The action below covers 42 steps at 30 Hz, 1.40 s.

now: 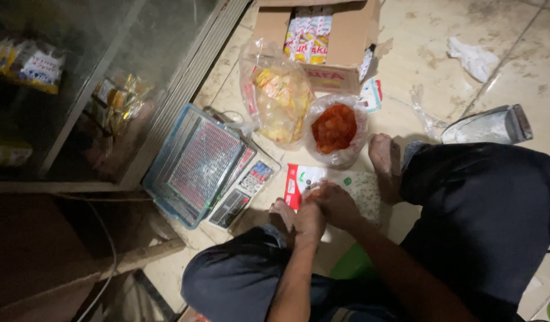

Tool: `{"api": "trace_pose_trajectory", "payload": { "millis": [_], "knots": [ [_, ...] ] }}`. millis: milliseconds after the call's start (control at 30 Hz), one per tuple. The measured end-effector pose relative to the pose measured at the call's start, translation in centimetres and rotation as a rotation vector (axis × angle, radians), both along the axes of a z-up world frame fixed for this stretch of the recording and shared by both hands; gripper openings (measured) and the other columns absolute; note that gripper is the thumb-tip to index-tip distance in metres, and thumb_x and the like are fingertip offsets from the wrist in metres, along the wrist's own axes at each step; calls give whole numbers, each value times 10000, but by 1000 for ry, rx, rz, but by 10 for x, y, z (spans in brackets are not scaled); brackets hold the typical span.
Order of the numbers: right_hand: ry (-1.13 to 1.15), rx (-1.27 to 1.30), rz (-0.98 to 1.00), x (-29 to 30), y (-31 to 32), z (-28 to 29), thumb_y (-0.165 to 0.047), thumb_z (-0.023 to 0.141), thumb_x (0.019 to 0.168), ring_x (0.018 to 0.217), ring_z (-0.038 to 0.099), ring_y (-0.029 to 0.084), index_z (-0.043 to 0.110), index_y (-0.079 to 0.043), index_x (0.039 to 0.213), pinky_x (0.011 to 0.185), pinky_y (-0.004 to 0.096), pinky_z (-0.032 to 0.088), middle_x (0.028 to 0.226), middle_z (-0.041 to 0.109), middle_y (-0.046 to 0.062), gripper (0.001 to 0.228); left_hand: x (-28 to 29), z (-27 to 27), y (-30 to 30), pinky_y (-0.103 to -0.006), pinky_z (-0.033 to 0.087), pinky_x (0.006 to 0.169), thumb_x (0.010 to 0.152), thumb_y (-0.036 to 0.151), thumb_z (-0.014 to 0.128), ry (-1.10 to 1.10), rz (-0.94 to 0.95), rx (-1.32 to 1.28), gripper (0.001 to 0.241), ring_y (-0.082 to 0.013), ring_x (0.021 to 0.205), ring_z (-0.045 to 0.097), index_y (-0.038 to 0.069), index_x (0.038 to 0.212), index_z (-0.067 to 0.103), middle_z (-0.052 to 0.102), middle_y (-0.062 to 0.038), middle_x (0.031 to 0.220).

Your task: The person is transferring snacks from a bulk container into individual plastic bags, likely for weighing and retail sale.

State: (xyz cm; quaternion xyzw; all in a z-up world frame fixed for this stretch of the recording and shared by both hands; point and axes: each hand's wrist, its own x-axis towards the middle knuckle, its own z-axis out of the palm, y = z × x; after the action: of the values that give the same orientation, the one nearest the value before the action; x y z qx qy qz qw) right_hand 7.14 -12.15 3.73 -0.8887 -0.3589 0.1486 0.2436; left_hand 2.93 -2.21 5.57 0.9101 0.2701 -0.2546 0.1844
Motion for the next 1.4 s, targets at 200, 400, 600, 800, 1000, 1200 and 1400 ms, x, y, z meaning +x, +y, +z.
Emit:
{"api": "trace_pose_trajectory", "payload": {
  "millis": [200,400,600,800,1000,1200,1400],
  "knots": [
    [-213,149,14,-5,3,-10,-364,674,802,1132,581,423,760,-206,1064,826,511,556,1243,584,69,317,-43,-145,35,-705,535,827,994,166,437,215,-169,88,591,-537,1076,678,-128,1498,349,674,-334,1189],
    [-180,52,39,-12,8,3,-349,689,854,1156,587,495,693,-81,1155,931,591,519,1335,520,206,403,-41,-66,8,-614,593,674,933,50,543,159,-331,151,255,-449,849,762,-12,949,789,759,-209,862],
    [-49,-71,66,-12,7,-25,-386,689,850,1059,613,413,662,-120,1102,932,563,488,1171,588,127,368,-48,-40,-26,-591,546,409,802,-83,603,172,-686,686,166,-415,521,699,-24,696,718,680,-208,628],
    [-128,-138,124,-11,3,-26,-367,738,832,1045,604,388,752,-332,1022,889,542,507,1156,602,47,194,-51,-9,-32,-460,485,314,799,32,578,205,-1047,819,273,-233,409,589,148,553,557,517,-34,477],
    [38,-290,-60,-5,2,-10,-392,714,872,1103,590,287,724,-223,1086,951,465,535,1173,617,-29,273,-59,-3,-37,-419,469,314,821,139,632,-53,-700,628,215,-236,499,646,177,612,663,576,-19,528],
    [135,-396,23,5,-6,-1,-343,675,910,1132,569,305,696,-241,1086,904,444,566,1218,576,21,205,-57,-2,-41,-440,502,439,936,230,559,-21,-676,542,218,-189,575,672,215,735,643,628,16,640],
    [234,-477,49,7,-5,-49,-377,755,864,1152,623,388,578,-312,1254,781,516,594,1284,550,113,434,-19,47,-45,-244,420,486,1010,235,402,-852,-243,795,316,-88,521,541,223,718,522,511,61,642]
  ]
}}
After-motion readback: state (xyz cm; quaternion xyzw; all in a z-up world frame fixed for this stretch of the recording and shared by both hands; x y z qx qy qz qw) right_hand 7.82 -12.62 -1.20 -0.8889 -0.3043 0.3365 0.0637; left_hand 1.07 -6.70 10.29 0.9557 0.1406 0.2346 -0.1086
